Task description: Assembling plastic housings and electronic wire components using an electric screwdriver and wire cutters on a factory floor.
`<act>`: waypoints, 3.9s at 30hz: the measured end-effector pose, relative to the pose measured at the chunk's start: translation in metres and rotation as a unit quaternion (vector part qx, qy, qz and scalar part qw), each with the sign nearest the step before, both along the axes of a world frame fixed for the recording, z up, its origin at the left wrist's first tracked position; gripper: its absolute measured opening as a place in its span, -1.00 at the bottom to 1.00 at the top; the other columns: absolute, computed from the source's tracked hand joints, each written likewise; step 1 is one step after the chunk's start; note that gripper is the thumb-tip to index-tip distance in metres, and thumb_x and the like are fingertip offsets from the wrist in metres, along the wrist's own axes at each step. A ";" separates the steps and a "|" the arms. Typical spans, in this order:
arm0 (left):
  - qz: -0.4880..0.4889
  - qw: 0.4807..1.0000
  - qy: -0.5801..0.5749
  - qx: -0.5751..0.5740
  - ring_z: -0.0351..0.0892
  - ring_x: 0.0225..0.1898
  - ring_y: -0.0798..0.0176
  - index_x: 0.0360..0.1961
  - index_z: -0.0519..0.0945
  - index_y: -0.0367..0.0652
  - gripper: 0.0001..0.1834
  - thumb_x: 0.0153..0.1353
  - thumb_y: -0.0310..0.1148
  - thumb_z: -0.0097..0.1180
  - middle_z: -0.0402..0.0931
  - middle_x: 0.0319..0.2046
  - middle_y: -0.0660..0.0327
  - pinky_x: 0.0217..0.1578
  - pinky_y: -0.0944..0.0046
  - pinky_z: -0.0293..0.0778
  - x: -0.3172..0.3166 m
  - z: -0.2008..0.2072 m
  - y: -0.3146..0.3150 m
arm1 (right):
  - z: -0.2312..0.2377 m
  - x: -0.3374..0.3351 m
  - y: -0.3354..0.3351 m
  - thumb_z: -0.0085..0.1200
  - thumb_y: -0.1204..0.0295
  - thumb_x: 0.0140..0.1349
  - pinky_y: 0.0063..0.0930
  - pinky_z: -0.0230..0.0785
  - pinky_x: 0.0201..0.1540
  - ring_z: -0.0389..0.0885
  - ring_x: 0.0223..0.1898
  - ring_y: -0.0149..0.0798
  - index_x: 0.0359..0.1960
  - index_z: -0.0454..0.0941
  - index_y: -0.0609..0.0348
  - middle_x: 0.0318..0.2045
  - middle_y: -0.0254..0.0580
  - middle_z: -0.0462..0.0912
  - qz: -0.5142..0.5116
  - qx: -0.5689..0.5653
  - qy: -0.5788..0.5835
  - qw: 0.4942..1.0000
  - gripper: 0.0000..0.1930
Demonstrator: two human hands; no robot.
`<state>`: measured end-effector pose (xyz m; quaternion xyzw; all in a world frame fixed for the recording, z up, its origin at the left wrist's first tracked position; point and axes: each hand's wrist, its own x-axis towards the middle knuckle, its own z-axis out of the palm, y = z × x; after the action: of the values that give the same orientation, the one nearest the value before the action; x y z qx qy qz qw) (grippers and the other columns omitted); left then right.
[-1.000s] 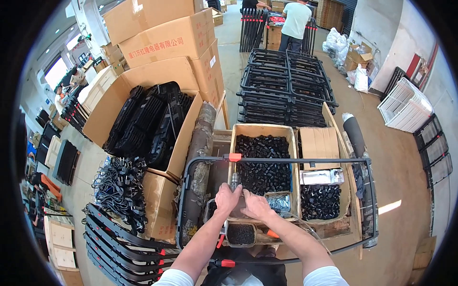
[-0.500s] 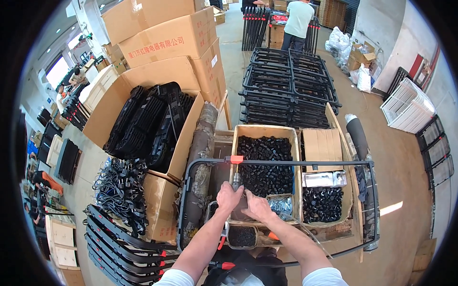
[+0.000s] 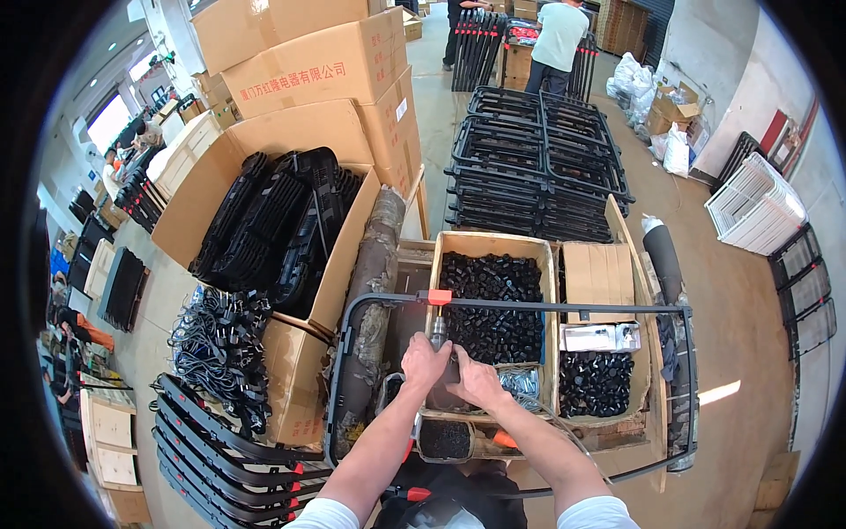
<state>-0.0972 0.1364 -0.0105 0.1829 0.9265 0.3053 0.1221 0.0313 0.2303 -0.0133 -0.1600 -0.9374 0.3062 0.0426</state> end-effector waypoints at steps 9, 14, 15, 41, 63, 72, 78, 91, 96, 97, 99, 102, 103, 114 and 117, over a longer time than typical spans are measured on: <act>-0.006 1.000 -0.026 0.006 0.69 -0.03 -0.26 -0.09 0.52 -0.31 -0.38 0.16 0.07 0.40 0.64 -0.08 -0.16 -0.01 -0.16 0.60 -0.004 0.001 -0.001 | 0.012 -0.004 -0.007 0.39 0.30 0.07 -0.03 0.58 0.09 0.60 0.17 0.12 0.16 0.46 0.23 0.20 -0.01 0.51 0.030 0.036 0.017 0.999 -0.38; -0.004 0.999 -0.034 0.012 0.69 -0.03 -0.26 -0.09 0.52 -0.30 -0.37 0.16 0.08 0.40 0.65 -0.08 -0.16 0.00 -0.16 0.60 0.000 0.002 -0.005 | 0.016 0.002 -0.011 0.37 0.30 0.09 0.00 0.57 0.10 0.60 0.16 0.14 0.17 0.46 0.18 0.22 -0.04 0.49 0.025 0.018 -0.011 0.999 -0.40; -0.003 0.999 -0.034 0.012 0.69 -0.04 -0.26 -0.09 0.53 -0.30 -0.36 0.16 0.09 0.39 0.65 -0.08 -0.16 0.00 -0.16 0.60 0.001 0.002 -0.005 | 0.017 0.003 -0.012 0.37 0.30 0.09 0.00 0.57 0.10 0.60 0.16 0.14 0.17 0.46 0.18 0.22 -0.04 0.49 0.024 0.019 -0.010 0.999 -0.40; -0.019 0.994 -0.097 0.052 0.67 0.02 -0.31 -0.11 0.58 -0.35 -0.29 0.17 0.21 0.34 0.69 -0.11 -0.25 0.03 -0.15 0.57 0.066 0.034 -0.077 | 0.060 0.081 -0.086 0.36 0.30 0.11 0.01 0.59 0.03 0.68 -0.01 0.21 0.28 0.39 0.22 -0.01 0.10 0.59 0.012 0.075 -0.040 0.996 -0.31; 0.086 0.949 -0.243 0.183 0.69 -0.23 0.09 -0.16 0.63 -0.32 -0.48 0.41 0.04 0.21 0.69 -0.31 -0.01 -0.15 0.09 0.56 0.334 -0.008 -0.390 | 0.026 0.315 -0.353 0.44 0.24 0.02 -0.02 0.63 -0.02 0.74 -0.08 0.18 0.42 0.26 0.19 -0.07 0.18 0.66 0.106 -0.021 -0.037 0.993 -0.09; 0.049 0.949 -0.250 0.186 0.71 -0.24 0.02 -0.24 0.64 -0.31 -0.47 0.40 0.07 0.20 0.70 -0.35 -0.03 -0.15 0.05 0.55 0.310 -0.012 -0.383 | 0.022 0.302 -0.358 0.40 0.28 0.04 0.01 0.60 0.07 0.70 0.02 0.21 0.39 0.26 0.20 0.00 0.19 0.67 0.055 -0.027 -0.041 0.997 -0.14; 0.037 0.962 -0.225 0.150 0.72 -0.17 -0.16 -0.20 0.63 -0.33 -0.41 0.37 0.13 0.19 0.70 -0.29 -0.14 -0.11 -0.02 0.55 0.298 -0.017 -0.386 | 0.017 0.293 -0.366 0.42 0.29 0.04 -0.02 0.60 0.07 0.71 0.03 0.18 0.37 0.27 0.26 0.03 0.21 0.69 0.029 -0.043 -0.024 0.998 -0.14; 0.014 0.965 -0.238 0.112 0.70 -0.04 -0.32 -0.07 0.57 -0.38 -0.34 0.36 0.17 0.16 0.68 -0.17 -0.27 -0.01 -0.08 0.55 0.288 -0.003 -0.377 | 0.017 0.286 -0.360 0.41 0.29 0.01 -0.03 0.60 0.07 0.73 0.02 0.17 0.40 0.24 0.24 0.06 0.18 0.70 0.020 -0.047 -0.057 0.997 -0.11; 0.011 0.963 -0.244 0.112 0.68 0.00 -0.34 -0.06 0.56 -0.38 -0.32 0.36 0.18 0.15 0.67 -0.15 -0.32 0.01 -0.10 0.55 0.284 -0.007 -0.374 | 0.026 0.279 -0.359 0.40 0.29 0.00 -0.02 0.61 0.07 0.74 0.01 0.17 0.43 0.21 0.20 0.04 0.21 0.71 -0.001 -0.043 -0.101 0.994 -0.07; 0.008 0.963 -0.245 0.111 0.68 0.00 -0.35 -0.05 0.56 -0.39 -0.32 0.36 0.19 0.15 0.67 -0.15 -0.33 0.02 -0.10 0.55 0.283 -0.007 -0.374 | 0.028 0.279 -0.359 0.40 0.29 0.00 -0.02 0.61 0.07 0.74 0.01 0.17 0.43 0.21 0.20 0.04 0.21 0.71 -0.001 -0.041 -0.101 0.994 -0.07; 0.008 0.963 -0.244 0.114 0.68 0.01 -0.35 -0.04 0.56 -0.39 -0.31 0.36 0.19 0.15 0.67 -0.14 -0.33 0.02 -0.10 0.55 0.281 -0.010 -0.374 | 0.036 0.276 -0.359 0.39 0.29 0.02 0.01 0.60 0.06 0.73 -0.01 0.21 0.39 0.28 0.21 0.02 0.22 0.70 -0.007 -0.044 -0.124 0.991 -0.14; 0.007 0.961 -0.247 0.121 0.67 0.02 -0.35 -0.02 0.56 -0.39 -0.30 0.36 0.19 0.14 0.67 -0.13 -0.34 0.03 -0.10 0.54 0.281 -0.007 -0.371 | 0.027 0.279 -0.358 0.34 0.32 0.05 0.03 0.59 0.07 0.69 0.04 0.23 0.27 0.40 0.22 0.07 0.21 0.63 0.025 0.003 -0.093 0.995 -0.29; 0.007 0.960 -0.249 0.125 0.67 0.02 -0.35 -0.01 0.56 -0.39 -0.30 0.36 0.19 0.14 0.67 -0.12 -0.34 0.04 -0.10 0.54 0.282 -0.005 -0.370 | 0.023 0.280 -0.358 0.34 0.32 0.05 0.03 0.59 0.07 0.69 0.04 0.23 0.27 0.40 0.22 0.07 0.21 0.63 0.023 0.004 -0.094 0.995 -0.29; 0.016 0.966 -0.230 0.114 0.69 -0.02 -0.28 -0.04 0.58 -0.35 -0.32 0.36 0.21 0.15 0.68 -0.16 -0.26 0.00 -0.07 0.55 0.289 -0.019 -0.379 | 0.016 0.286 -0.371 0.36 0.34 0.06 0.04 0.55 0.13 0.59 0.15 0.22 0.14 0.47 0.21 0.25 0.07 0.47 0.030 -0.020 -0.026 0.999 -0.42; 0.013 0.965 -0.234 0.115 0.68 0.01 -0.35 -0.03 0.57 -0.38 -0.28 0.35 0.22 0.13 0.67 -0.13 -0.32 0.03 -0.11 0.55 0.291 -0.020 -0.382 | 0.019 0.287 -0.373 0.31 0.35 0.08 0.03 0.55 0.12 0.61 0.14 0.20 0.12 0.49 0.21 0.22 0.08 0.49 0.034 -0.016 -0.019 0.999 -0.46</act>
<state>0.1941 -0.2453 -0.0304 0.1075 0.8333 0.4453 0.3096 0.3182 -0.1422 0.0060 -0.1347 -0.9380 0.3192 0.0115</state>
